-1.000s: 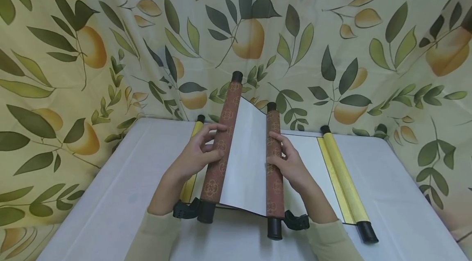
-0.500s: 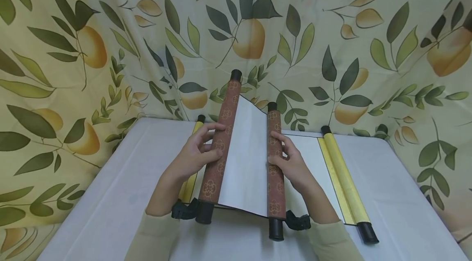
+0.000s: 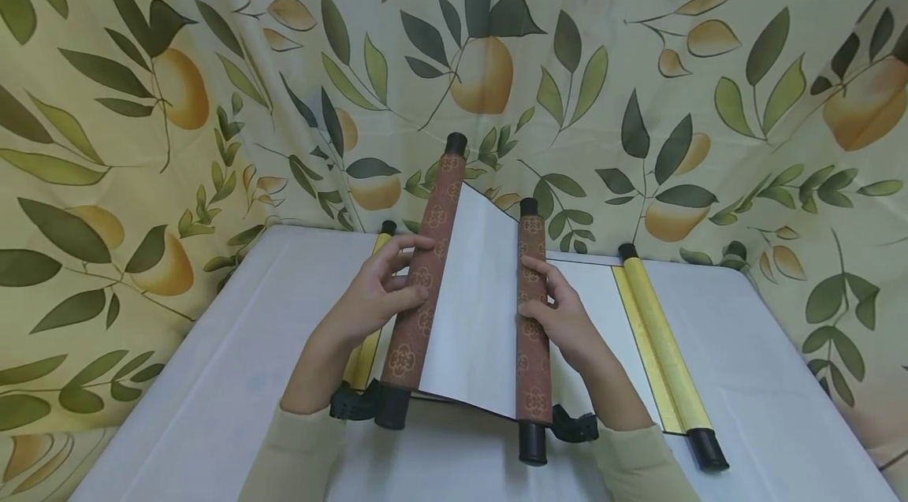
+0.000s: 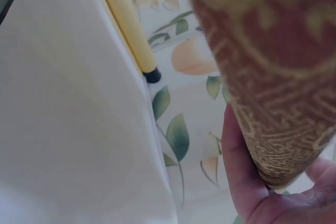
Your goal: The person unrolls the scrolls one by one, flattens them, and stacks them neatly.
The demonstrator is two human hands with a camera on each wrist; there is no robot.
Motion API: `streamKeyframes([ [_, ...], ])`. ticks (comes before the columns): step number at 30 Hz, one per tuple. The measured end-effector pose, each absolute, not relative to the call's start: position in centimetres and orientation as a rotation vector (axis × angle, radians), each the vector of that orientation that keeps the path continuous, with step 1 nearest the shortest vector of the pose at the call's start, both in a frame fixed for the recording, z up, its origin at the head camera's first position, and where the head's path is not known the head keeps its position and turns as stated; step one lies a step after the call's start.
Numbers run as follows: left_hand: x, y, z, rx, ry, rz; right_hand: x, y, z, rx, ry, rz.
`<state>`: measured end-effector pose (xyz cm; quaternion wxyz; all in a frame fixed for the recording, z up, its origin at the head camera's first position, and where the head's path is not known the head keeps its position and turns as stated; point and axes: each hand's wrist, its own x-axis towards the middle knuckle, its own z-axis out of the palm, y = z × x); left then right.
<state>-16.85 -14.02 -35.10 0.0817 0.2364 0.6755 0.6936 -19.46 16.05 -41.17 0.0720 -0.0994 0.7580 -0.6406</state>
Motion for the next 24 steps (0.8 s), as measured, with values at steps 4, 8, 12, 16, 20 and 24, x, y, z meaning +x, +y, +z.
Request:
streamKeyframes([
  [4,-16.90,-14.11,-35.00,0.703,2.025,2.074,-19.59,16.03,-41.36,-0.312,2.288,-1.914],
  [8,-16.77,-14.30,-34.83,0.693,2.019,2.080,-19.53,16.00,-41.41,-0.304,2.286,-1.898],
  [12,-16.72,-14.42,-34.67,0.698,2.032,2.083,-19.50,15.97,-41.35,-0.308,2.299,-1.905],
  [16,-16.69,-14.50,-34.61,0.701,2.037,2.087,-19.49,15.94,-41.49,-0.302,2.297,-1.888],
  [20,-16.58,-14.62,-34.55,0.696,2.043,2.087,-19.49,15.98,-41.57,-0.312,2.304,-1.889],
  [24,-16.46,-14.82,-34.49,0.703,2.049,2.103,-19.42,16.04,-41.39,-0.288,2.300,-1.904],
])
